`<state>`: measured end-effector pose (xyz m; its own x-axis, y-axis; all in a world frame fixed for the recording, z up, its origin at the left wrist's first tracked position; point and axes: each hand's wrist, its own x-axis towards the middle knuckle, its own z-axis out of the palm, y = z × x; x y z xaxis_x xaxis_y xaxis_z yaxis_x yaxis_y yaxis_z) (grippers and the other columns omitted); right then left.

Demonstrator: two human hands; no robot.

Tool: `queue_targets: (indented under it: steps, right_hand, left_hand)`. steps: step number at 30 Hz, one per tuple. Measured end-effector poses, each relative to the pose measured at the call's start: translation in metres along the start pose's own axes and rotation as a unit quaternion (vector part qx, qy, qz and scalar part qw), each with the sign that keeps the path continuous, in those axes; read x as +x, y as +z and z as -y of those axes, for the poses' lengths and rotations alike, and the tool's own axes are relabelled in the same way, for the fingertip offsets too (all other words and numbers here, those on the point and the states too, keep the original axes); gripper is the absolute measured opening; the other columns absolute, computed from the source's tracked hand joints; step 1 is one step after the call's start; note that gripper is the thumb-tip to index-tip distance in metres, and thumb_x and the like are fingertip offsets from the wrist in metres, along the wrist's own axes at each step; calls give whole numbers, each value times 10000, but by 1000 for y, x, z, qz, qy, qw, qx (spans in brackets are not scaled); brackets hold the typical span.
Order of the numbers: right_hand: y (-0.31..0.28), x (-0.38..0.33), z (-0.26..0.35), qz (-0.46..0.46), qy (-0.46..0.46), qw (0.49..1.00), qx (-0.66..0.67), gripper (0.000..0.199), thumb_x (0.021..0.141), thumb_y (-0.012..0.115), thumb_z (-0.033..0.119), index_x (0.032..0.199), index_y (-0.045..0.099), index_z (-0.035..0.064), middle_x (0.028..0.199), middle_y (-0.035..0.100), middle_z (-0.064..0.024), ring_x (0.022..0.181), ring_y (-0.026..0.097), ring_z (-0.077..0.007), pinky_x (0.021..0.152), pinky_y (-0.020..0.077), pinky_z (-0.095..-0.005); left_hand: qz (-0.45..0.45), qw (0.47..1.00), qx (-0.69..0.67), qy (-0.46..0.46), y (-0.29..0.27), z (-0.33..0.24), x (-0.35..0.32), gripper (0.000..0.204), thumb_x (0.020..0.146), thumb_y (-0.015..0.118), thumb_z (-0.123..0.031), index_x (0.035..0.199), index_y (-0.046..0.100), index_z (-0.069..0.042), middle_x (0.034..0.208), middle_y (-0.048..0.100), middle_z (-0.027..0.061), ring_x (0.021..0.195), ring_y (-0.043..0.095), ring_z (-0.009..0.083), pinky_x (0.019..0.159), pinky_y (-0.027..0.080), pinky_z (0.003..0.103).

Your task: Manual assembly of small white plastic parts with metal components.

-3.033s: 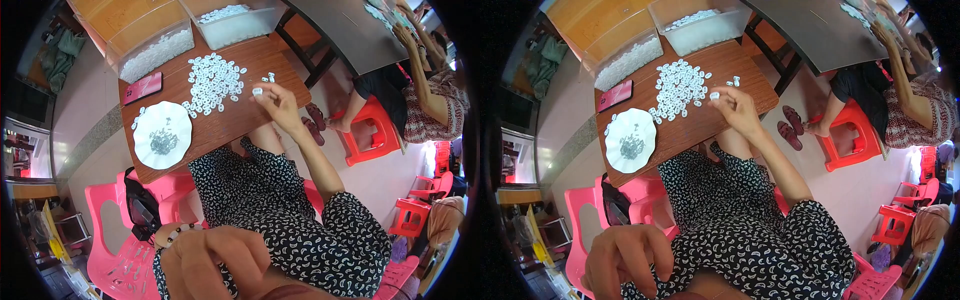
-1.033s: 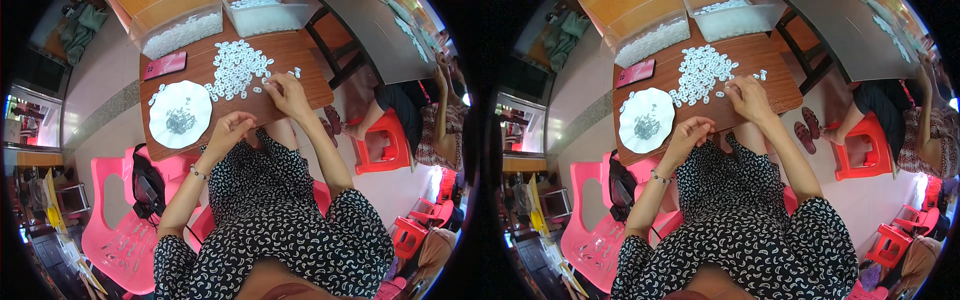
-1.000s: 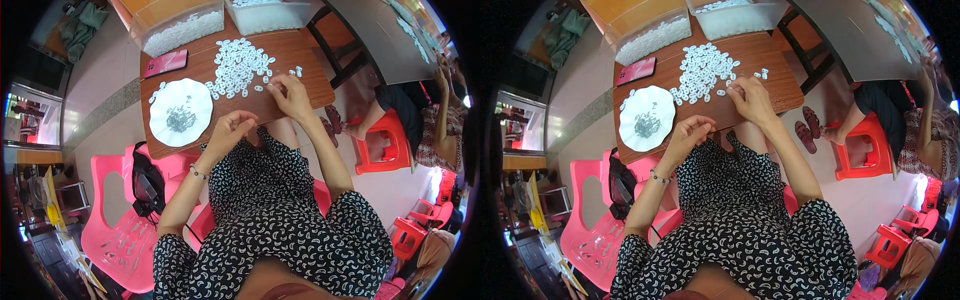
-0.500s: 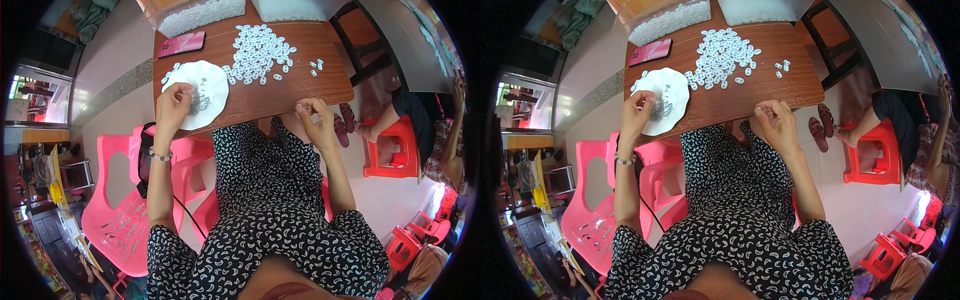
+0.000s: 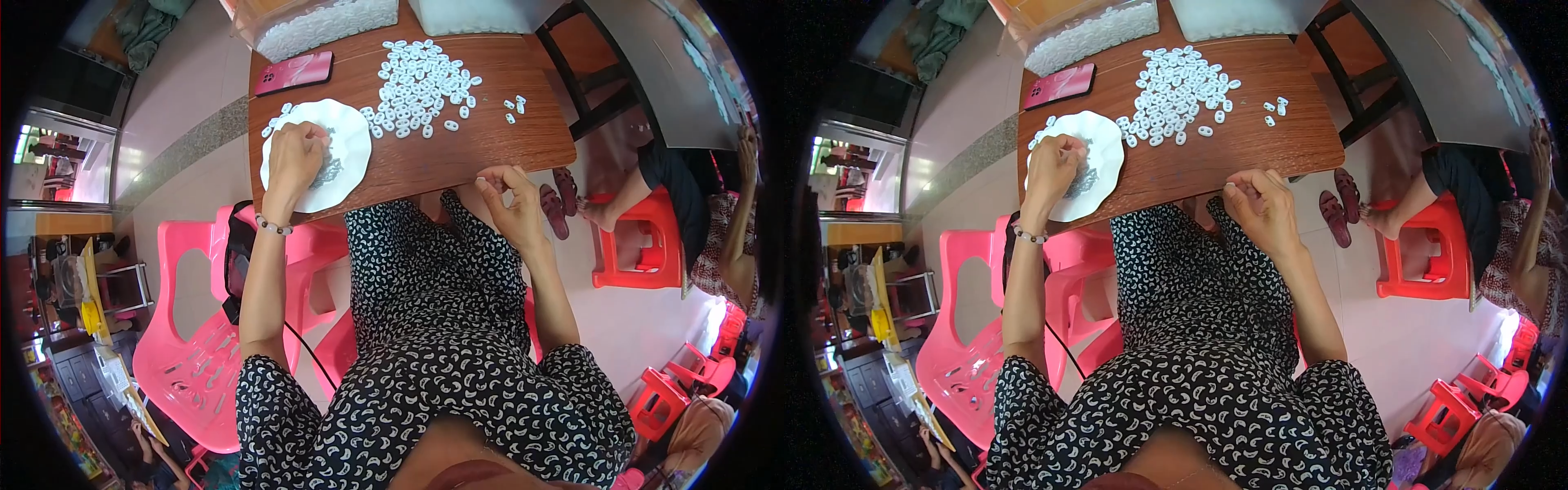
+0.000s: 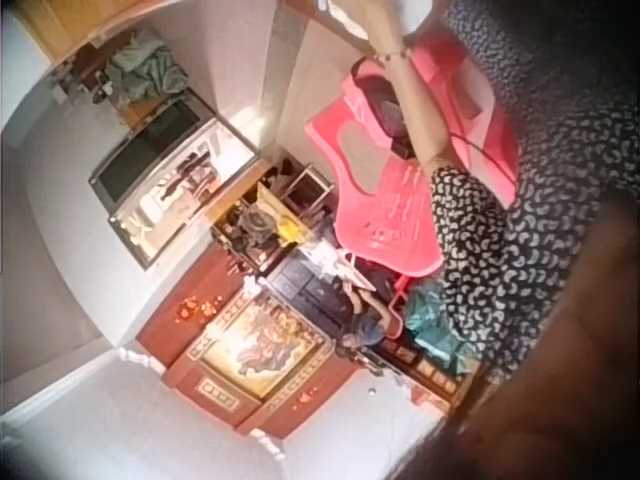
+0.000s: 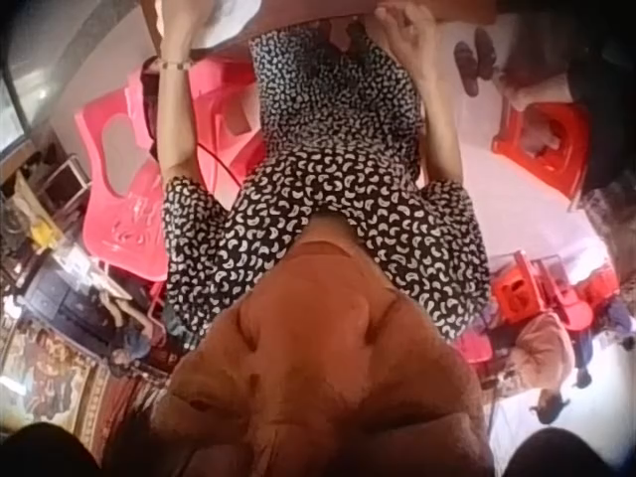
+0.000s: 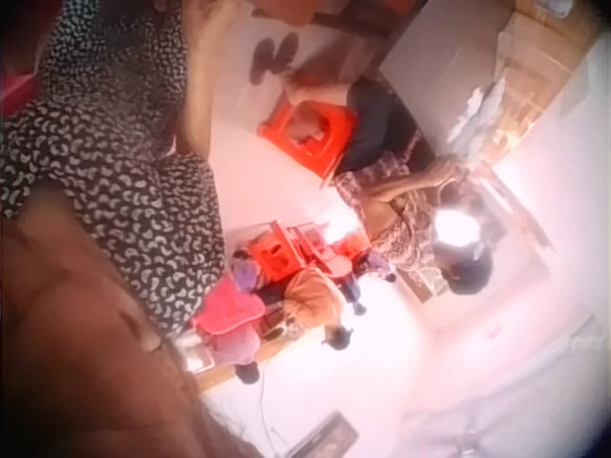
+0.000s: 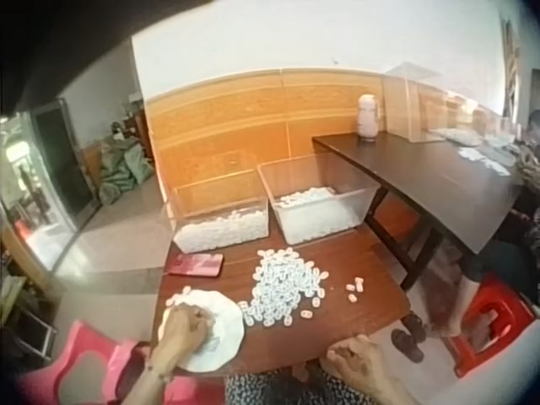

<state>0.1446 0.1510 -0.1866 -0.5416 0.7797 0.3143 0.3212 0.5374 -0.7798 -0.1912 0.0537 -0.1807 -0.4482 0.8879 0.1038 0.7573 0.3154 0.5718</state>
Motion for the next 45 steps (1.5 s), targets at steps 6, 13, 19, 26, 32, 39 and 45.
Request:
queue_targets:
  steps: [6, 13, 19, 26, 32, 39, 45]
  right_hand:
    - [-1, -1, 0, -3, 1, 1000, 4, 86, 806, 683, 89, 867, 647, 40, 769, 635, -59, 718, 542, -192, 663, 443, -307]
    - [3, 1, 4, 7, -2, 1000, 13, 93, 803, 686, 86, 870, 646, 35, 750, 633, -62, 713, 540, -195, 653, 444, -307]
    - [6, 0, 5, 17, -3, 1000, 16, 92, 807, 685, 89, 866, 642, 33, 751, 635, -68, 706, 542, -203, 655, 448, -314]
    - [7, -2, 3, 28, -10, 999, 13, 93, 817, 673, 91, 877, 633, 33, 764, 644, -74, 737, 571, -223, 667, 454, -327]
    - [8, 7, 9, 27, -15, 999, 34, 78, 832, 649, 91, 890, 633, 41, 778, 645, -79, 736, 575, -219, 664, 459, -325]
    - [37, 14, 32, 24, 15, 976, 217, 151, 836, 648, 93, 984, 657, 59, 785, 611, -64, 688, 537, -157, 588, 446, -270]
    - [37, 11, 42, -20, -73, 982, 176, 163, 788, 685, 50, 947, 647, 41, 771, 604, -57, 709, 534, -182, 576, 458, -281]
  left_hand:
    - [-40, 997, 62, 29, 7, -1, 1, 101, 770, 651, -116, 824, 677, -35, 852, 620, 178, 905, 527, 328, 808, 414, 417]
    - [-13, 997, 73, 26, 15, 9, 7, 117, 775, 682, -144, 821, 666, -37, 834, 605, 158, 876, 537, 321, 801, 420, 409]
    - [-13, 998, 52, 24, 16, 9, 9, 105, 771, 682, -123, 812, 656, -30, 822, 610, 153, 843, 554, 324, 771, 434, 416]
    - [-19, 999, 24, 25, 16, 8, 9, 127, 816, 651, -116, 867, 628, -2, 795, 634, 140, 782, 595, 276, 732, 465, 377]
    - [-14, 958, -280, -57, 6, -12, 1, 126, 901, 594, -117, 908, 604, 9, 755, 636, 39, 653, 554, 98, 600, 440, 236]
    - [160, 875, -452, -61, 25, -78, -33, 162, 957, 542, -178, 961, 592, -24, 758, 589, -15, 654, 505, 45, 578, 409, 192]
    - [272, 838, -468, -73, 34, -106, -51, 211, 986, 491, -227, 938, 562, -33, 767, 535, -18, 654, 498, 62, 584, 422, 202]
